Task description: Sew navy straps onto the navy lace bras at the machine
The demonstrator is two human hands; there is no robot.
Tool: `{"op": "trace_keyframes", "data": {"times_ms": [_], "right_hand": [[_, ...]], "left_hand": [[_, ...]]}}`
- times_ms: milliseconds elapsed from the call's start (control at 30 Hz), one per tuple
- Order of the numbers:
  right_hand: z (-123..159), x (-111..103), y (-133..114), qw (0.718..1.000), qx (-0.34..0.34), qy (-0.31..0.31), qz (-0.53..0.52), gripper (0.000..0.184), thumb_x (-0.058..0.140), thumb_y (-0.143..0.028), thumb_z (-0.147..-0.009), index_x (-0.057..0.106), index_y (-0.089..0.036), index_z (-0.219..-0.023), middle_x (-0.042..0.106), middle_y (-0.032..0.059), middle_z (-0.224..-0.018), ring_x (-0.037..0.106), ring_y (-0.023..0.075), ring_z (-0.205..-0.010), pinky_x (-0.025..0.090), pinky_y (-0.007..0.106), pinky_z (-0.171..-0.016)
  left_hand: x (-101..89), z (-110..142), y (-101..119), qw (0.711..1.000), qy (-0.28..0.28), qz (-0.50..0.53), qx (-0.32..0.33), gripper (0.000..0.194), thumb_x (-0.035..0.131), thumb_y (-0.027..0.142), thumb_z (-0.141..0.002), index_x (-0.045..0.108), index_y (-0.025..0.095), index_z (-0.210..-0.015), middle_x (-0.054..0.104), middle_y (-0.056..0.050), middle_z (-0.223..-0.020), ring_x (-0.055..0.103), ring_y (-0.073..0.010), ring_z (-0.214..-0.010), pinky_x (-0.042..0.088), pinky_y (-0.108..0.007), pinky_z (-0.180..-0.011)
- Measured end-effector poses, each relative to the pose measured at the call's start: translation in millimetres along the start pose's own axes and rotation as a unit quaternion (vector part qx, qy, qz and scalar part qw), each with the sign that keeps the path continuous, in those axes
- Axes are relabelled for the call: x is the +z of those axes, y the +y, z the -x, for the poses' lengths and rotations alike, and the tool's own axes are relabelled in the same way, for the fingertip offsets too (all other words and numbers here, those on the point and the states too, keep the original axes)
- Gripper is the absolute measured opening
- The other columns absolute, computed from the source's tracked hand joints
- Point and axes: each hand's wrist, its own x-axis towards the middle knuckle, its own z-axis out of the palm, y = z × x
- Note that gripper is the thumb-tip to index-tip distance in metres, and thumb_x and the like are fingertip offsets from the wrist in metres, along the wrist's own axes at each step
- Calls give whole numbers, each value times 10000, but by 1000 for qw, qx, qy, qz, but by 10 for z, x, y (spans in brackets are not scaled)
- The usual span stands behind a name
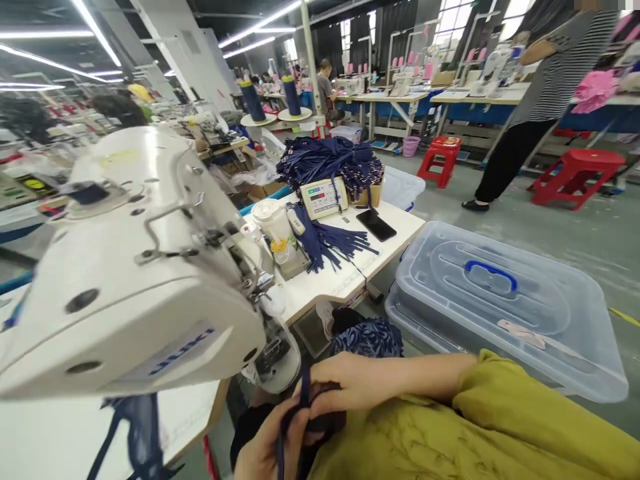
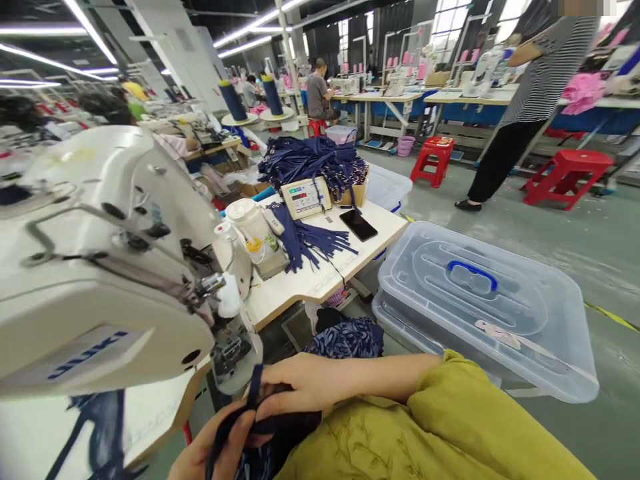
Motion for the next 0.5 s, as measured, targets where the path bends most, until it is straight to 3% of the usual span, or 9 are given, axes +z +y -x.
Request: {"op": "trace_keyframes", "data": {"times_ms": [100,167,233,300,367,433,500], "right_hand": [[-31,-8,-37,995,47,80,-48,282,549,-411,-913,639,-152,-979,634,2,-803,574,122,-723,462,219,-674],[-91,-46,-21,989,75,130,-11,270,549,-411,-908,613,-160,-832,583,-16,-735,528,120,-697,429,227,-651],[-180,-105,30,979,96,169,53,276,549,-400,-903,555,-176,-742,534,-29,-699,489,117,-683,393,234,-640],[-279,-160,93,973,117,166,111,313,543,-425,-898,484,-194,-697,484,-44,-649,447,112,-628,352,238,-593],[-367,-194,138,971,125,136,151,331,533,-451,-898,440,-208,-693,469,-49,-629,436,117,-601,331,246,-570],[-437,-209,159,971,118,111,177,318,528,-449,-900,431,-215,-708,487,-43,-640,457,127,-610,337,254,-578],[-491,-217,175,970,112,98,194,287,534,-434,-898,444,-217,-733,509,-36,-661,484,136,-633,352,261,-595]], "left_hand": [[17,-85,145,997,-38,28,-60,377,549,569,-847,740,253,-772,747,-49,-696,724,-259,-691,610,-327,-620],[21,-110,183,989,-84,69,-97,485,486,590,-877,718,214,-678,719,-71,-615,692,-235,-564,588,-320,-561],[5,-97,184,985,-81,84,-129,493,440,560,-913,710,190,-730,710,-66,-602,669,-210,-512,553,-295,-498],[-28,-53,183,997,-45,22,-67,418,448,471,-940,702,189,-766,704,-46,-616,662,-183,-532,535,-269,-514],[-55,-15,193,992,6,-103,72,284,496,362,-939,709,193,-855,734,-53,-754,691,-186,-688,550,-281,-657],[-57,-14,192,949,41,-240,200,211,533,270,-928,685,197,-1053,735,-80,-1017,681,-216,-956,517,-336,-876],[-32,-52,152,903,38,-343,255,333,532,225,-930,583,179,-1257,651,-103,-1252,584,-239,-1185,425,-385,-1032]]}}
